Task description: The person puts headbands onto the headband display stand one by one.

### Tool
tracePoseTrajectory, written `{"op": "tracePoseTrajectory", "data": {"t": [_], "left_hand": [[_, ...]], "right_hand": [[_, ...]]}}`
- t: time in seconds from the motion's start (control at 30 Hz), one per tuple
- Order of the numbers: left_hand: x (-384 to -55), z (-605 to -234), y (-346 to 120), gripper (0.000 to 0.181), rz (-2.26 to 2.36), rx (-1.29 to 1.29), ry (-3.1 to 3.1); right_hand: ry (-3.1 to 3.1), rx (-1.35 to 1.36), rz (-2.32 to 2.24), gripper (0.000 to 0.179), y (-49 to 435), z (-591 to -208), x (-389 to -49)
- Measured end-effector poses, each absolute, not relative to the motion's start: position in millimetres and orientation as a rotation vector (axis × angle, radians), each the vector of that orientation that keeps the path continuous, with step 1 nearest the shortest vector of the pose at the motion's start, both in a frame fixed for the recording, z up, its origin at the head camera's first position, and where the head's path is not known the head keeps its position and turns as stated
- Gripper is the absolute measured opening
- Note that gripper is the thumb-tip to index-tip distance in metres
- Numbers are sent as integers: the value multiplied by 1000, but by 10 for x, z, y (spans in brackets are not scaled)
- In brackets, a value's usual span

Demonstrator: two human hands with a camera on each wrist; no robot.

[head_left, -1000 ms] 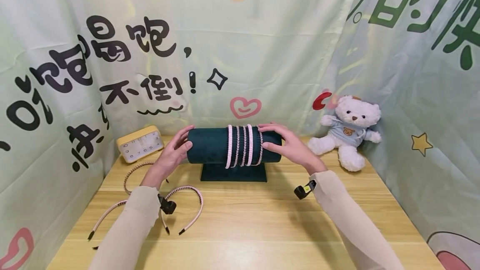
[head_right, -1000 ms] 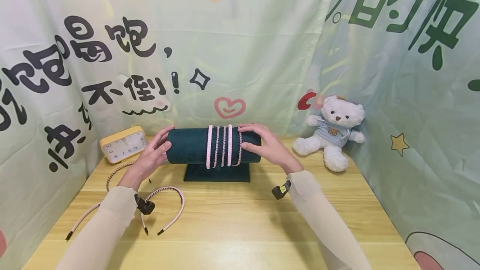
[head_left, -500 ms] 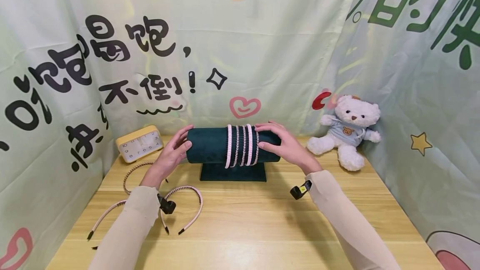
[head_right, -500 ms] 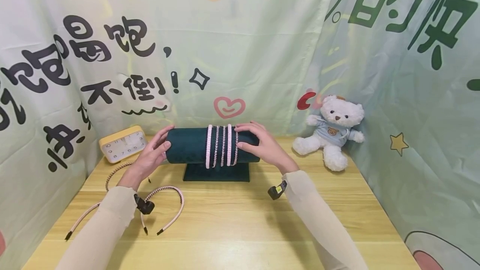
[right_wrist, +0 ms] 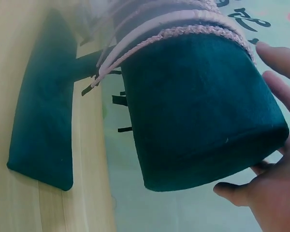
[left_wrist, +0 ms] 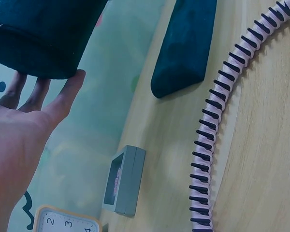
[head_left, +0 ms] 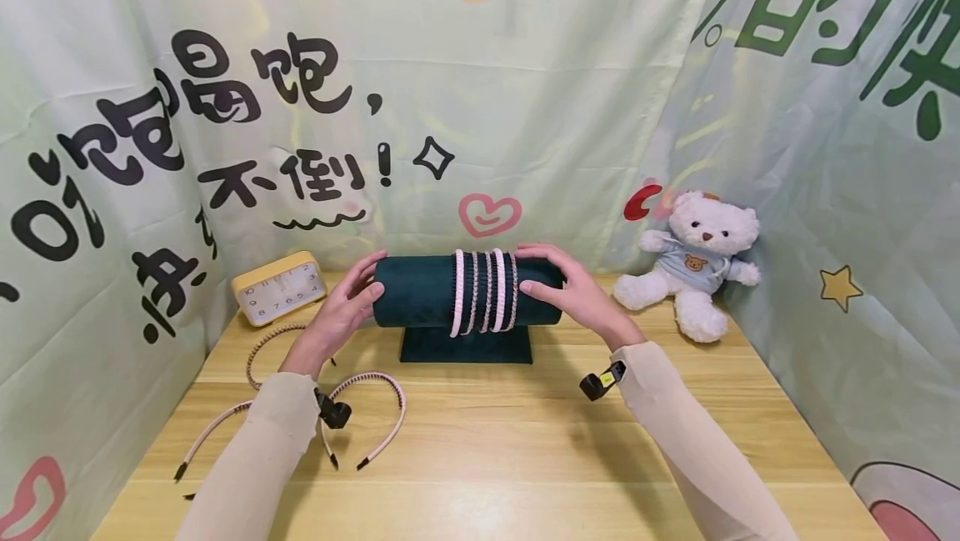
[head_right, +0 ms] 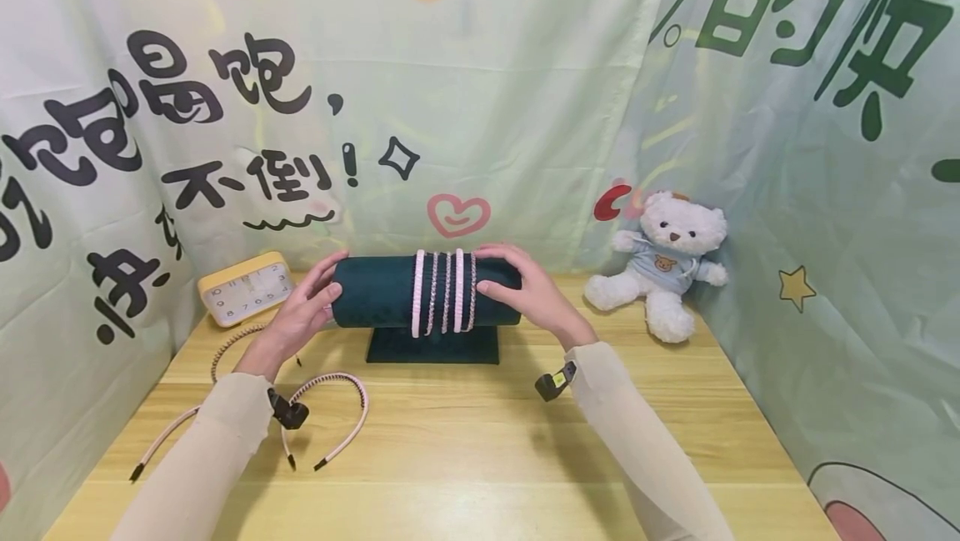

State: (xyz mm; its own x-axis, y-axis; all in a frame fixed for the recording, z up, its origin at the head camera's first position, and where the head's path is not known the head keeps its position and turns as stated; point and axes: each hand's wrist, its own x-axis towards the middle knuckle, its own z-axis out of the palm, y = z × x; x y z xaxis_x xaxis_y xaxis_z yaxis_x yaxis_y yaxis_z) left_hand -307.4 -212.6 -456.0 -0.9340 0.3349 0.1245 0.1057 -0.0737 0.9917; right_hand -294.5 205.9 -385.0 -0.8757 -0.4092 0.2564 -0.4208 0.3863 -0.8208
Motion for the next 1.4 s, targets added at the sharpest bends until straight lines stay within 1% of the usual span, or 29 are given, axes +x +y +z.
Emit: {"op": "tracePoseTrajectory", "data": {"t": [0.37,0.7,1.4], "left_hand": [[-3079,-4553,-2130,61,2123,481,2029],[-3076,-4558,-2127,61,2121,485,2031],[-3103,-4588,-2139,61,2127,512,2034]], "right_hand": [[-2555,624,1703,57,2210,-4014,-3007],[-2494,656,1853,60,2298,-4190,-3021],[-2503,672,1860,59,2310,-4230,-3051]]}}
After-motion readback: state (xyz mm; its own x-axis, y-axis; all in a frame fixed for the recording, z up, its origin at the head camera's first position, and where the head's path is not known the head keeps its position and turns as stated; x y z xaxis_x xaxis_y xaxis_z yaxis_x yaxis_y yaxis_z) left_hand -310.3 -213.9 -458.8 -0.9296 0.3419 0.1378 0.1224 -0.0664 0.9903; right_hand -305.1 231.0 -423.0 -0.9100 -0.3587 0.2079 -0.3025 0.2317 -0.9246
